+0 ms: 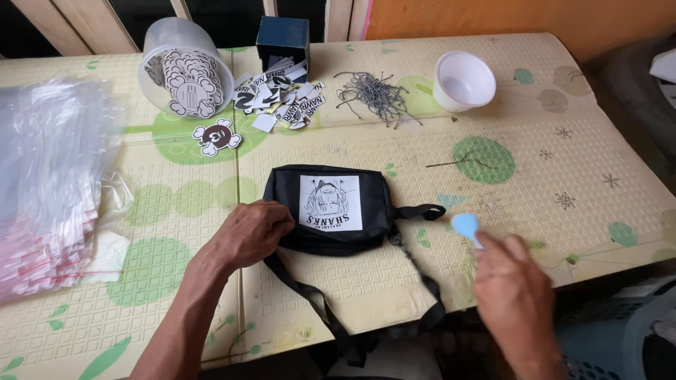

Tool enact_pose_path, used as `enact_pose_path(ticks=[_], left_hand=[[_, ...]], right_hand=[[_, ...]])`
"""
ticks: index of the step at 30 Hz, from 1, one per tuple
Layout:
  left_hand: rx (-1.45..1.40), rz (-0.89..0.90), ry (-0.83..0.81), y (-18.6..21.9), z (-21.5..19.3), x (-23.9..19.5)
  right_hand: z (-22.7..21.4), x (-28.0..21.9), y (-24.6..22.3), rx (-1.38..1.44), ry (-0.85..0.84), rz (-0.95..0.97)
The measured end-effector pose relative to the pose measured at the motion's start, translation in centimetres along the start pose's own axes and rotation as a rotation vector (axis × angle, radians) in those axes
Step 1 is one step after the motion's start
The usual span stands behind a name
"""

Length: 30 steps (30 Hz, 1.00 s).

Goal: The person uses a blue plastic spoon to press a sticker onto a black bag. They then pick up a metal chain and attach a small charm to it, assembling a keychain.

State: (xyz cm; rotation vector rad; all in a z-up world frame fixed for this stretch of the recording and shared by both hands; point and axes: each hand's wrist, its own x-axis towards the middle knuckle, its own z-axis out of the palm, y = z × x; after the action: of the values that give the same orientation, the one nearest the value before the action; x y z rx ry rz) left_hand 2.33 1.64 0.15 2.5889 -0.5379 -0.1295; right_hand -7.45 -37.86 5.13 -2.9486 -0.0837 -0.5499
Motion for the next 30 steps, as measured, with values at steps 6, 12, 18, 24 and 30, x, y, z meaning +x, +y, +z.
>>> enact_pose_path(ticks=[6, 12, 18, 24, 30], left_hand=[[0.143, -0.172, -0.176, 7.1, -3.7, -0.2], [-0.08, 0.144, 0.047, 12.1, 1.1, 5.6], [-0.007, 0.026, -0.049, 16.2, 4.3, 8.8], [-0.082, 0.059, 0.218, 15.8, 8.8, 10.0], [-0.56, -0.126, 0.274, 12.9, 8.3, 9.4]], right_hand=[[-1.4, -0.4, 2.4, 0.425, 0.201, 0.078], [2.7, 0.8, -2.1, 0.737, -0.02, 0.236], [4.3, 0.4, -3.1, 0.708, 0.06, 0.258], [4.6, -1.1, -3.2, 0.713, 0.118, 0.245], [3.6, -0.8, -3.8, 0.689, 0.228, 0.0]])
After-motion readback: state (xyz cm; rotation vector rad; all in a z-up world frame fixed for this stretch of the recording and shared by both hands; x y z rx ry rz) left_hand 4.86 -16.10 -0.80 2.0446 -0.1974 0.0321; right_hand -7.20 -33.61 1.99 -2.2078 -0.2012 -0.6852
